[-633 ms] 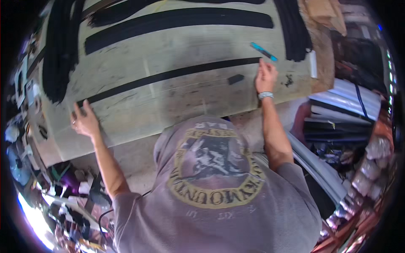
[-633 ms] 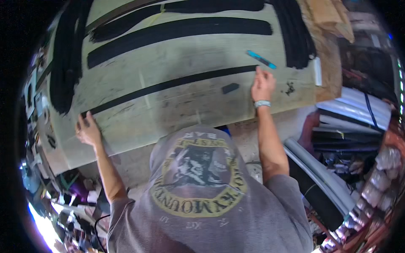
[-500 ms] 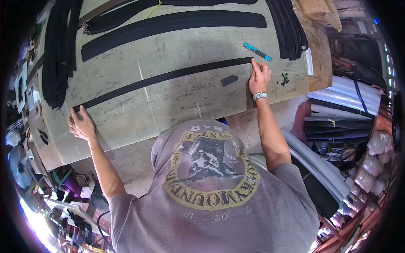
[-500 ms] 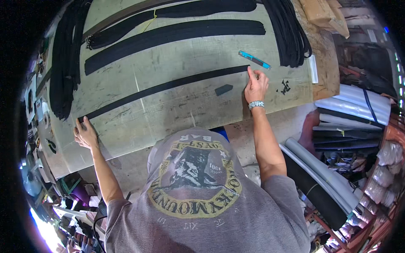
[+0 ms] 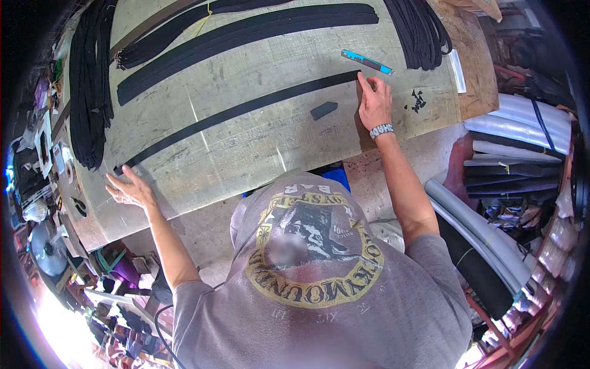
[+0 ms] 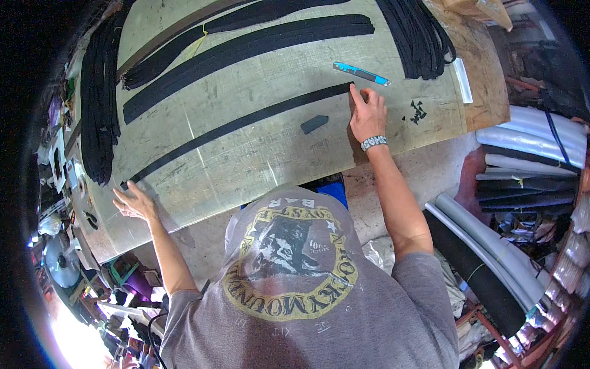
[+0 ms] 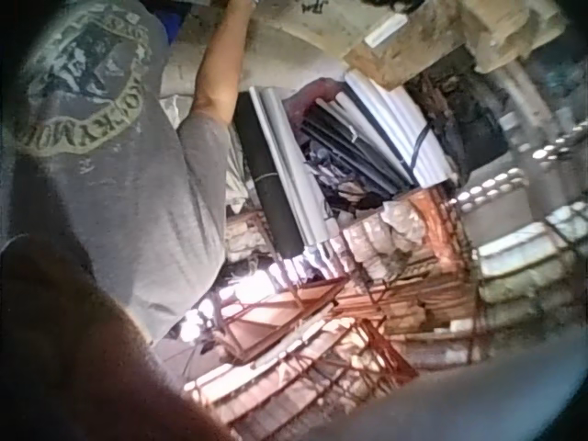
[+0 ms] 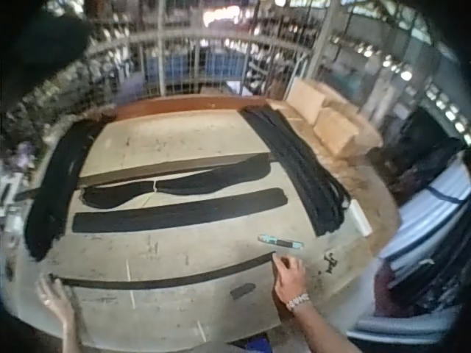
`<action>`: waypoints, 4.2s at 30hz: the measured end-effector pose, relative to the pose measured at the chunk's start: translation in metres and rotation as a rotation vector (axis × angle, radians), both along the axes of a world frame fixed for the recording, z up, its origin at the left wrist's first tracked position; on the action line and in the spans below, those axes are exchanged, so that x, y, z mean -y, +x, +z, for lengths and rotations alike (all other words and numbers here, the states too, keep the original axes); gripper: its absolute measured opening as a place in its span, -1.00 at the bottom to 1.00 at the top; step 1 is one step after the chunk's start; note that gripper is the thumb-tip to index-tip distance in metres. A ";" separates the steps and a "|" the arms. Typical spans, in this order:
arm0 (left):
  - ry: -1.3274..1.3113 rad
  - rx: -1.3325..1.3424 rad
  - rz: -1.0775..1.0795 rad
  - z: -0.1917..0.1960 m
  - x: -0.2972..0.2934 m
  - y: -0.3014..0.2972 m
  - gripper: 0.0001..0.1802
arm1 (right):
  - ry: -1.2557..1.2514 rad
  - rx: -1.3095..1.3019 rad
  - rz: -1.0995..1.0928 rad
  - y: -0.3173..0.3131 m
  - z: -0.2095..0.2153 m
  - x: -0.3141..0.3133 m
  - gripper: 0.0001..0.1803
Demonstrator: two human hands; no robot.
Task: Trimming or cutting long black leather straps with a utility knife on a workshop table.
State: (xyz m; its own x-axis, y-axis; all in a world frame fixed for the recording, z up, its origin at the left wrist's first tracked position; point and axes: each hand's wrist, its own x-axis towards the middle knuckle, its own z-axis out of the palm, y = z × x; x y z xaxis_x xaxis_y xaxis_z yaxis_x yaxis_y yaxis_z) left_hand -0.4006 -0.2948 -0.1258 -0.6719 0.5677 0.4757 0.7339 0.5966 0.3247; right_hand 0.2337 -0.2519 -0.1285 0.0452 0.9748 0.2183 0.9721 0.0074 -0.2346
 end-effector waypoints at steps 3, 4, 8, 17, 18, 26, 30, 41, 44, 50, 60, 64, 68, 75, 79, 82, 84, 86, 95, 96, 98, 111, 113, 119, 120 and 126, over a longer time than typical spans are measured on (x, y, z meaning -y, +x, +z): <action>0.117 -0.230 -0.477 0.032 -0.021 0.102 -0.47 | -0.041 -0.023 0.057 0.004 0.004 -0.001 -0.34; 0.034 -0.127 -0.691 0.053 -0.028 0.157 -0.58 | -0.035 -0.023 0.067 0.008 0.004 0.000 -0.34; -0.162 0.306 -1.293 0.055 -0.032 0.342 -0.58 | -0.057 -0.066 0.094 0.013 0.007 -0.003 -0.34; -0.244 0.340 -1.298 0.029 -0.044 0.434 -0.67 | -0.089 -0.173 0.152 0.021 0.025 -0.003 -0.27; -0.254 0.333 -1.305 0.029 -0.053 0.442 -0.67 | -0.101 -0.183 0.150 0.023 0.025 -0.003 -0.27; -0.146 0.292 -1.362 0.011 -0.108 0.490 -0.66 | -0.156 -0.178 0.149 0.030 0.027 -0.003 -0.26; -0.145 0.299 -1.419 0.006 -0.102 0.480 -0.66 | -0.130 -0.245 0.182 0.034 0.020 0.004 -0.31; -0.143 0.259 -1.423 0.003 -0.109 0.491 -0.66 | -0.041 -0.427 0.144 0.038 0.010 0.008 -0.39; -0.142 0.258 -1.436 0.005 -0.110 0.490 -0.66 | -0.012 -0.456 0.140 0.039 0.007 0.009 -0.40; -0.151 0.222 -1.439 0.004 -0.110 0.492 -0.64 | 0.007 -0.532 0.148 0.041 0.005 0.010 -0.41; -0.166 0.193 -1.417 0.003 -0.111 0.495 -0.66 | -0.013 -0.534 0.136 0.041 0.007 0.012 -0.43; -0.158 0.183 -1.426 0.005 -0.112 0.493 -0.68 | -0.001 -0.519 0.153 0.041 0.005 0.010 -0.42; -0.149 0.191 -1.425 0.007 -0.111 0.495 -0.69 | -0.007 -0.523 0.151 0.042 0.005 0.011 -0.42; -0.148 0.195 -1.422 0.004 -0.110 0.495 -0.68 | -0.012 -0.486 0.149 0.042 0.004 0.012 -0.41; -0.131 0.197 -1.429 0.003 -0.112 0.496 -0.69 | -0.013 -0.480 0.150 0.042 0.004 0.012 -0.42; -0.151 0.194 -1.423 0.005 -0.112 0.495 -0.68 | -0.037 -0.478 0.144 0.041 0.005 0.012 -0.41; -0.150 0.201 -1.424 0.005 -0.111 0.494 -0.68 | -0.010 -0.444 0.140 0.039 0.004 0.012 -0.39; -0.148 0.210 -1.422 0.005 -0.111 0.493 -0.67 | 0.014 -0.408 0.139 0.036 0.009 0.010 -0.37; -0.107 0.191 -1.479 -0.002 -0.103 0.491 -0.63 | -0.249 -0.119 0.170 0.031 0.034 0.005 -0.29; -0.122 0.113 -1.467 -0.002 -0.097 0.494 -0.61 | -0.263 -0.105 0.164 0.032 0.035 0.003 -0.30; -0.143 0.040 -1.442 0.000 -0.083 0.499 -0.59 | -0.286 -0.090 0.168 0.029 0.036 0.002 -0.30; -0.232 0.028 -1.177 0.015 -0.054 0.530 -0.48 | -0.229 -0.142 0.228 0.075 0.025 -0.096 -0.83; -0.231 0.024 -1.142 0.015 -0.051 0.532 -0.48 | -0.270 -0.144 0.252 0.074 0.023 -0.100 -0.84; -0.192 0.073 -1.066 0.010 -0.049 0.542 -0.50 | -0.428 -0.216 0.340 0.080 0.045 -0.104 -0.72; -0.191 0.077 -1.044 0.011 -0.049 0.541 -0.50 | -0.460 -0.198 0.370 0.080 0.045 -0.106 -0.72; -0.210 0.067 -1.061 0.014 -0.046 0.542 -0.50 | -0.527 -0.078 0.476 0.077 0.045 -0.127 -0.74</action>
State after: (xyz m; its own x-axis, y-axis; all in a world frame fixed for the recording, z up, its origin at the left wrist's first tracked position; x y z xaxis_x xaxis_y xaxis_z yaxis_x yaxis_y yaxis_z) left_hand 0.1411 -0.2484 -0.1116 0.1886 0.9408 0.2816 0.8931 -0.2835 0.3492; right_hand 0.3109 -0.1254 -0.0830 -0.4152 0.8675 -0.2740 0.8718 0.2934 -0.3923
